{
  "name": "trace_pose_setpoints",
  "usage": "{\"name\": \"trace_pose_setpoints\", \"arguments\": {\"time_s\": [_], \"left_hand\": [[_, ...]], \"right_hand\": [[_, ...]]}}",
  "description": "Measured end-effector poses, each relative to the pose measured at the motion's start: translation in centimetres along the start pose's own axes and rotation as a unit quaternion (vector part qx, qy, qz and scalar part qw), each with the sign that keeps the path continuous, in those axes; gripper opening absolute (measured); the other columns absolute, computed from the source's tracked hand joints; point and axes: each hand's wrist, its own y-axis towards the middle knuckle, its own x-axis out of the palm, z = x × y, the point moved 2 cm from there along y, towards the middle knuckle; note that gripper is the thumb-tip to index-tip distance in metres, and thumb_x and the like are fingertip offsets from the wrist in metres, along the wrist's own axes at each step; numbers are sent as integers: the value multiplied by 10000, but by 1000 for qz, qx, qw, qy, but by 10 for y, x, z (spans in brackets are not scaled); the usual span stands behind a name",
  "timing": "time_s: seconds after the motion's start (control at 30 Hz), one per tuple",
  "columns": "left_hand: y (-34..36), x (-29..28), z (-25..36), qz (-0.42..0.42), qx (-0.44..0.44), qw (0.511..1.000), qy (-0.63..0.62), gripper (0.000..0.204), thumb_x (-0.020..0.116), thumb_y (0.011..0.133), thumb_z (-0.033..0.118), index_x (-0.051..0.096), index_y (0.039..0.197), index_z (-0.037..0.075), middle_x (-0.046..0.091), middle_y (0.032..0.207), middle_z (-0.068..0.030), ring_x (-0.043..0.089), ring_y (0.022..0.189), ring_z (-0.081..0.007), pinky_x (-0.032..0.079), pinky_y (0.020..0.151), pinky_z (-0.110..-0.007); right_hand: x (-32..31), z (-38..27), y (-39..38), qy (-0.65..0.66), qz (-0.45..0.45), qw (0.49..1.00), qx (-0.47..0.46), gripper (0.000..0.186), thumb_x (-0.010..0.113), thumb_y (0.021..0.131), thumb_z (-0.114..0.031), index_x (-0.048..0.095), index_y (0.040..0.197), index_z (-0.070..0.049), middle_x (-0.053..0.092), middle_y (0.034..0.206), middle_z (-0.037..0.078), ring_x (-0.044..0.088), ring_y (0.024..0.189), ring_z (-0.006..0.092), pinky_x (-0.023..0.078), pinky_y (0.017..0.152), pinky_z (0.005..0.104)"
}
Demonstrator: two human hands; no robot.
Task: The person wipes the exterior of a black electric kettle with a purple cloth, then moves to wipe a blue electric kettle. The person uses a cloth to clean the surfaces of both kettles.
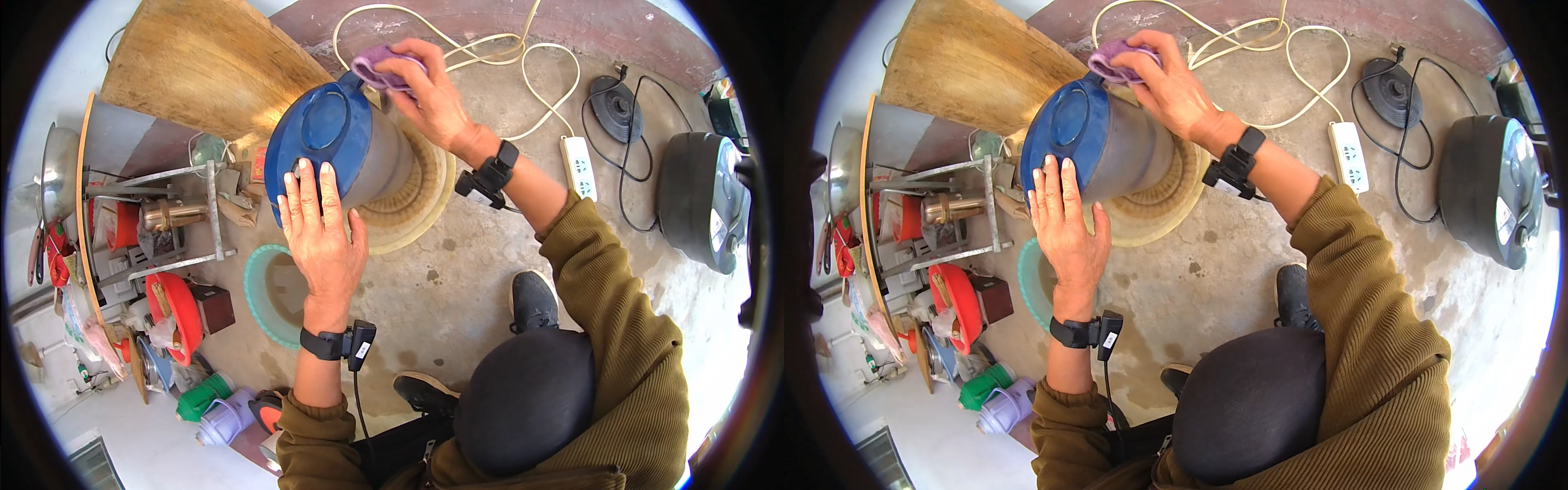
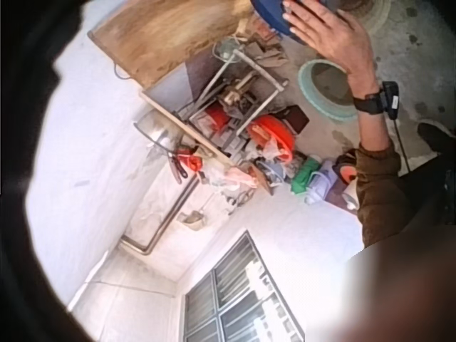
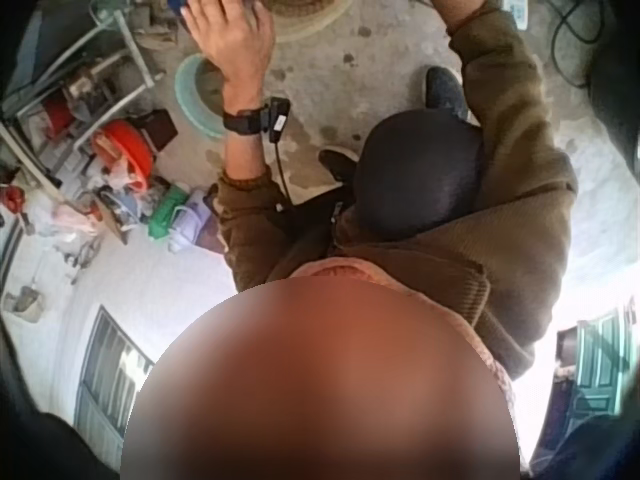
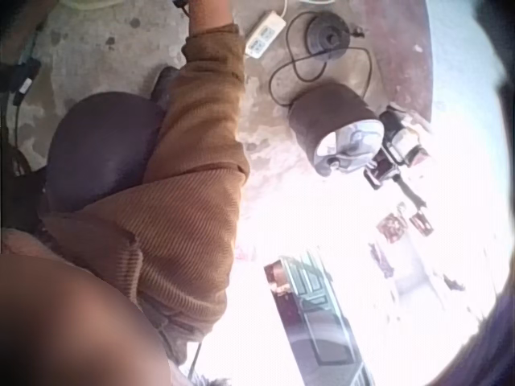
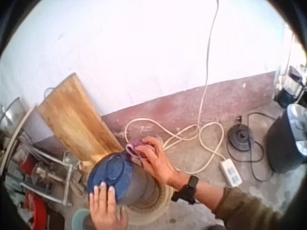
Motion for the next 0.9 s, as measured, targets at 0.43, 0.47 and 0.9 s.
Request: {"name": "trace_pose_setpoints", "arguments": {"time_s": [0.43, 0.47, 0.9], "left_hand": [[0, 1, 2, 1, -12, 1000, -6, 754, 702, 779, 43, 505, 1506, 26, 454, 1569, -235, 440, 1437, -461, 344, 1171, -592], [0, 1, 2, 4, -9, 1000, -7, 755, 701, 777, 40, 505, 1506, 24, 456, 1568, -236, 444, 1435, -461, 345, 1172, -591], [2, -4, 3, -4, -4, 1000, -12, 761, 694, 763, 28, 505, 1499, 4, 453, 1564, -252, 448, 1429, -467, 342, 1174, -588]], "right_hand": [[-7, 13, 8, 104, -46, 954, 276, 497, 645, 920, -21, 609, 1408, -112, 567, 1357, 119, 583, 1227, 235, 487, 1071, 356], [-1, 17, 4, 416, -7, 822, 388, 522, 529, 956, 14, 538, 1475, -35, 601, 1370, 124, 594, 1233, 203, 479, 1088, 339], [-10, 8, 43, 127, -154, 972, 120, 573, 541, 916, -83, 528, 1486, -139, 562, 1453, 115, 559, 1287, 260, 434, 1123, 404]]}}
